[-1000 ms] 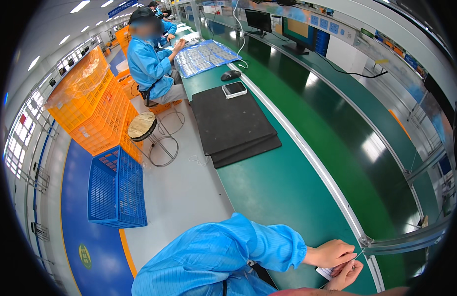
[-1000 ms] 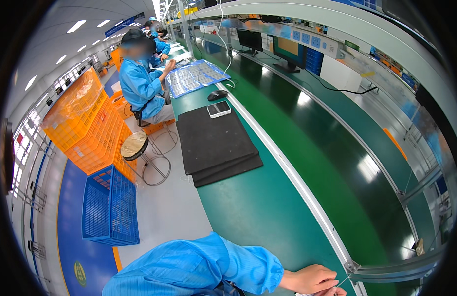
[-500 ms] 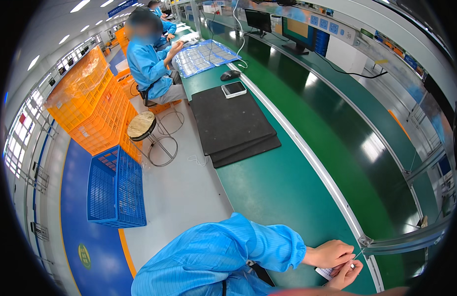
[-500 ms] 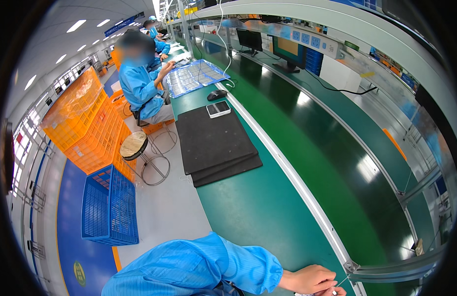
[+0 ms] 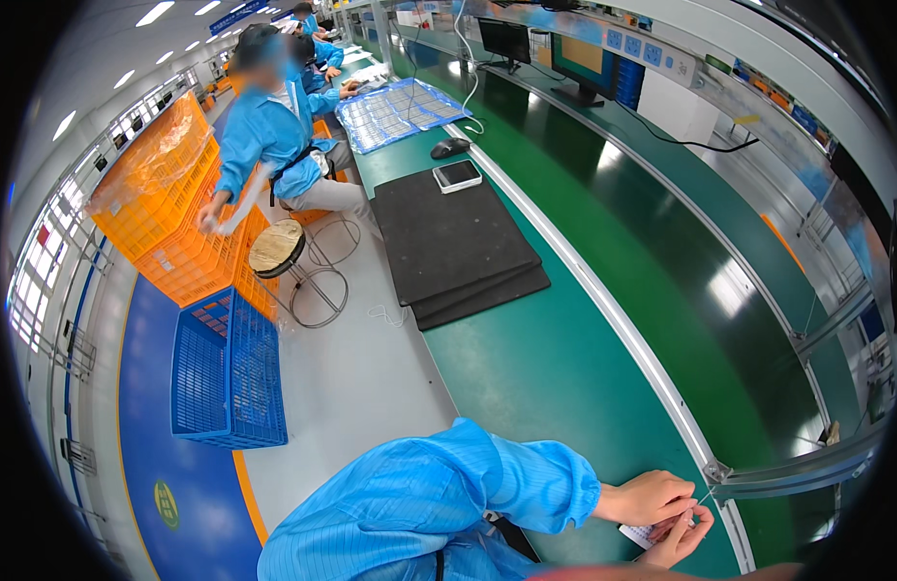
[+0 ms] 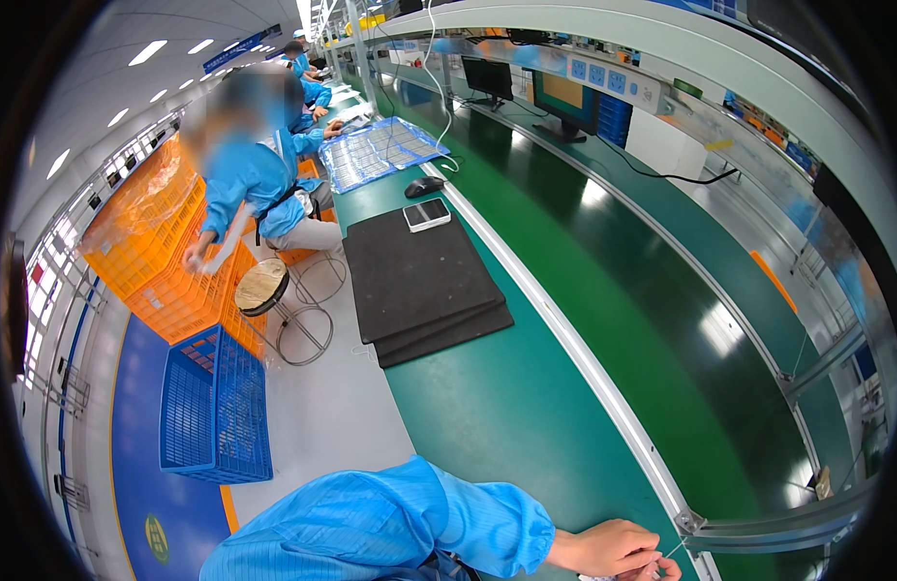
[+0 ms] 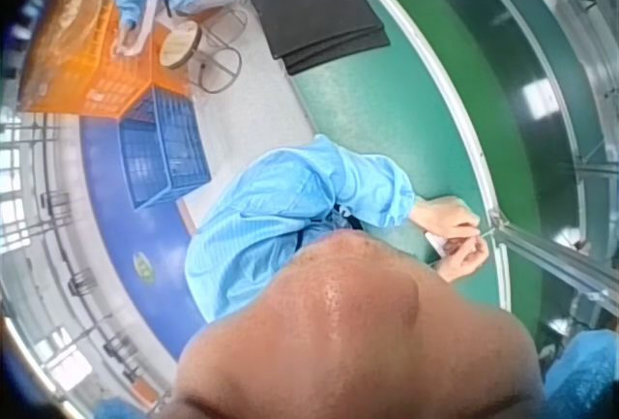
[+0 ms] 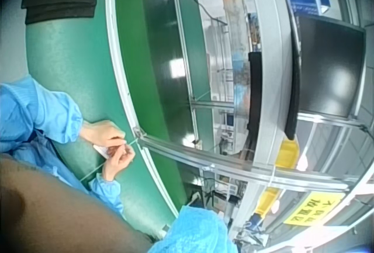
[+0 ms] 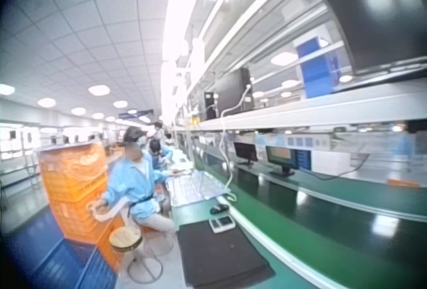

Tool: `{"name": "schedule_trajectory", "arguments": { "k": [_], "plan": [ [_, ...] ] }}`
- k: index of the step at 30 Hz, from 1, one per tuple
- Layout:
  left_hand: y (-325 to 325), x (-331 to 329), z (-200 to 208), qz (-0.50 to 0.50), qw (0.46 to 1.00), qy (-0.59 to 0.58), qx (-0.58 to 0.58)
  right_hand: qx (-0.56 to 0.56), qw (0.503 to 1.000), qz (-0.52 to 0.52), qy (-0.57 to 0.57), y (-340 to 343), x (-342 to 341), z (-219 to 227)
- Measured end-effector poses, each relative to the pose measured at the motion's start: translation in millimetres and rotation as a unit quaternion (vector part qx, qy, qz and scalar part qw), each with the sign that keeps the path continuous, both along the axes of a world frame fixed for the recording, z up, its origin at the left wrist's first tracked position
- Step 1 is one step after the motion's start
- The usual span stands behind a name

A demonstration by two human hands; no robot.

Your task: The person places small internal components into a handheld device using tweezers, then labels the device with a serial number sticker.

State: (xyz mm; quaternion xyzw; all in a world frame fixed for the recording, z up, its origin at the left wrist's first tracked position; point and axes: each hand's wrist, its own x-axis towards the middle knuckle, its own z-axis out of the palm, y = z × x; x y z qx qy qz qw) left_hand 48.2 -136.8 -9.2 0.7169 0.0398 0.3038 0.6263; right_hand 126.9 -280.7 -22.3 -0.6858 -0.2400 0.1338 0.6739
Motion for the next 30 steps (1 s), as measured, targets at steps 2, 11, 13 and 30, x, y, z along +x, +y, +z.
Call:
{"name": "schedule_trajectory", "arguments": {
  "k": [2, 11, 13, 30],
  "plan": [
    [0.0, 0.1, 1.1, 0.004, 1.0, -0.005, 0.002, 0.015, 1.0, 0.006, 0.002, -3.2, 2.7, -4.6],
    [2.1, -2.9, 7.2, -0.004, 1.0, 0.019, -0.006, 0.025, 1.0, 0.001, 0.001, -1.4, 5.0, -8.6],
    [0.5, -3.3, 7.7, 0.003, 1.0, 0.014, -0.018, 0.021, 1.0, -0.001, -0.005, -0.7, 4.4, -8.5],
    [1.2, -1.9, 4.9, -0.027, 0.999, 0.031, -0.021, 0.032, 0.999, 0.003, 0.003, -2.3, 6.5, -9.2]
  ]
}}
